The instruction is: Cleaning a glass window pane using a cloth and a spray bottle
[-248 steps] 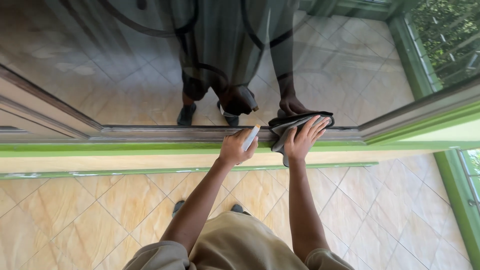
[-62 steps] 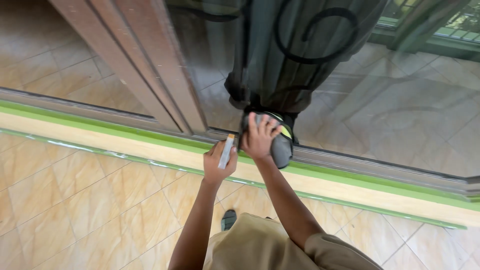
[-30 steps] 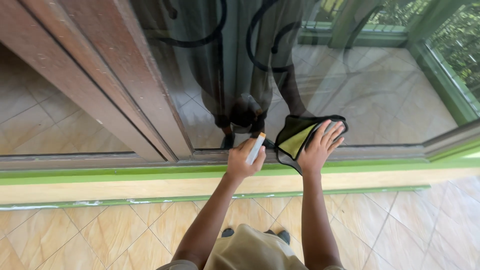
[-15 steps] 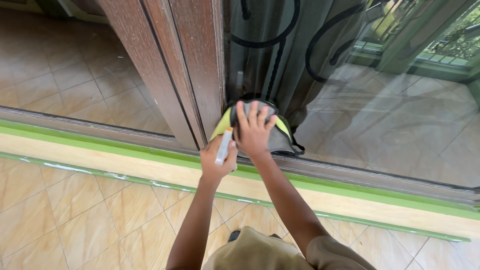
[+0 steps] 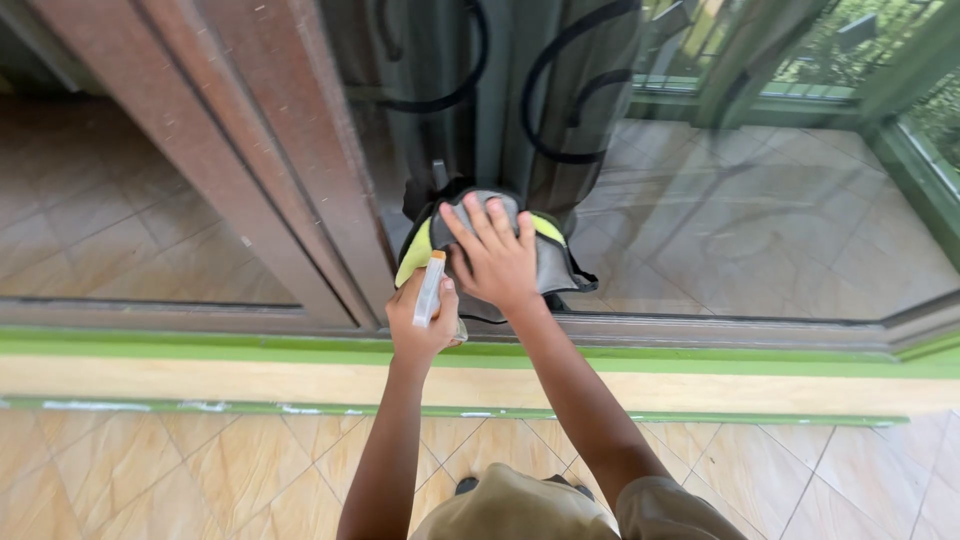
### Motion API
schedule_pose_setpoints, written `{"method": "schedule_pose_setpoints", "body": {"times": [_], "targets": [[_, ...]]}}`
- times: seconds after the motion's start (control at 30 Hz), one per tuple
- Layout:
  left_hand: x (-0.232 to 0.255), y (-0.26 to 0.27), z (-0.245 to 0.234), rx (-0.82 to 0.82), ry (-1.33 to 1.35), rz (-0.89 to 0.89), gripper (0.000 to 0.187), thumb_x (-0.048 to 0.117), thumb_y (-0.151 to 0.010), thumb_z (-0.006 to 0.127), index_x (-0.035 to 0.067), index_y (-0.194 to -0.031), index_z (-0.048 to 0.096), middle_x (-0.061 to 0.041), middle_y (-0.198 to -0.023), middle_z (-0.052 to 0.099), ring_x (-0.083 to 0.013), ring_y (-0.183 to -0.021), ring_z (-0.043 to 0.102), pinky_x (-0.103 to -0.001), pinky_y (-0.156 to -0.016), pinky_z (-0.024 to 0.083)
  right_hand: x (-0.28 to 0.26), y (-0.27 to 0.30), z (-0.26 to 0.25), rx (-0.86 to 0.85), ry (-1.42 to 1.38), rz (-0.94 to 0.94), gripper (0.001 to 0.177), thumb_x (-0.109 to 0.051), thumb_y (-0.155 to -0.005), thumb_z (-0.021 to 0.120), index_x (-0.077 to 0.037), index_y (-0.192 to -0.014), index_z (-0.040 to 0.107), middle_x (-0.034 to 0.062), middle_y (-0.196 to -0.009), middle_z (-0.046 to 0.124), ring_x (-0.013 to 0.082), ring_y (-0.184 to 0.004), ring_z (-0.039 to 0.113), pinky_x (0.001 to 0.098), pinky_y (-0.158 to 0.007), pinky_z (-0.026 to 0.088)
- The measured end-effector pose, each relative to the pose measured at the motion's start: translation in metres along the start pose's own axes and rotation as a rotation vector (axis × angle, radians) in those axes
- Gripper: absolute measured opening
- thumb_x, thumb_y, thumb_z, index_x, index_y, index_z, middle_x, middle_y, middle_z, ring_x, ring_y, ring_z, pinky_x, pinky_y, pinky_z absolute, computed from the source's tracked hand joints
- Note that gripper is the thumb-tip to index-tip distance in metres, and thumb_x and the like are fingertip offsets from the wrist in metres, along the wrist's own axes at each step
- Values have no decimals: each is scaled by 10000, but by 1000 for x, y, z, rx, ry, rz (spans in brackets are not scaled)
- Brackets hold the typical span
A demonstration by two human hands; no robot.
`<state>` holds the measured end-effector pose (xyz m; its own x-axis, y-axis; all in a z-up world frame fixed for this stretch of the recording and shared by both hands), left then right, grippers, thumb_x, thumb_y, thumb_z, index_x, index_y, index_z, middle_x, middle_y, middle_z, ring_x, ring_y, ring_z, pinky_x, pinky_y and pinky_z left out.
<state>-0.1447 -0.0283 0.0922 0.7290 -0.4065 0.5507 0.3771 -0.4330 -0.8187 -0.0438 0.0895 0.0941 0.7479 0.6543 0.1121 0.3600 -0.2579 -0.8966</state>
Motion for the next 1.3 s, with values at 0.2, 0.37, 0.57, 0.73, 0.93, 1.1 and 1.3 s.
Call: {"method": "schedule_pose_setpoints", "body": {"times": [0.2,0.37,0.57,0.73,0.93,1.1,1.3], "targets": [[54,-12,71,-59,199,30,103,94,-908,678,117,-809,692,-85,-562,574,-301,-463,590,-340,-500,508,124,11,-49,6,167,69,625,-532,-877,604,-389,-1484,573,13,-1629,415,293,-1564,197,599,-1227,112],[104,-13,133,-145,363,57,128,102,-922,664,105,-794,673,-96,-562,567,-296,-470,573,-329,-497,497,221,40,-92,32,219,197,655,-414,-922,580,-139,-1516,563,224,-1619,373,424,-1528,222,640,-1214,98],[160,4,217,-255,445,67,103,124,-901,688,112,-798,692,-81,-543,570,-289,-467,597,-332,-479,496,315,87,-135,-41,276,306,713,-347,-935,561,-62,-1577,436,291,-1620,326,468,-1526,188,696,-1186,6],[211,22,285,-321,497,95,102,126,-910,681,115,-809,686,-95,-544,560,-308,-476,597,-338,-484,499,393,125,-178,-101,250,447,730,-321,-976,488,-49,-1629,307,265,-1672,210,416,-1560,125,631,-1211,-42],[261,46,376,-356,468,173,94,190,-906,697,161,-817,689,-52,-552,559,-284,-497,617,-329,-501,517,490,152,-234,-187,132,645,771,-244,-996,473,-69,-1675,152,221,-1716,78,367,-1593,56,531,-1268,22],[313,60,445,-418,493,224,108,214,-915,693,185,-810,687,-25,-543,553,-265,-472,608,-310,-481,512,572,178,-264,-188,69,745,758,-227,-1032,479,-117,-1688,115,201,-1722,72,370,-1588,61,509,-1280,107],[331,92,494,-431,503,197,135,200,-918,703,150,-794,688,-52,-554,578,-301,-467,607,-342,-480,521,590,212,-261,-188,106,713,812,-191,-975,516,-112,-1685,131,215,-1713,112,385,-1583,138,518,-1273,162]]}}
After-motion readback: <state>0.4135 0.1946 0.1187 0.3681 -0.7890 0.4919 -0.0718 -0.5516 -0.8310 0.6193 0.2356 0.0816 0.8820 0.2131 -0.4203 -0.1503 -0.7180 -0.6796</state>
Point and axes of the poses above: each hand's wrist, its own y-axis away from the middle knuckle, its own z-axis out of the palm, x = y × z, the point moved 1 cm from there along -y, towards the middle knuckle
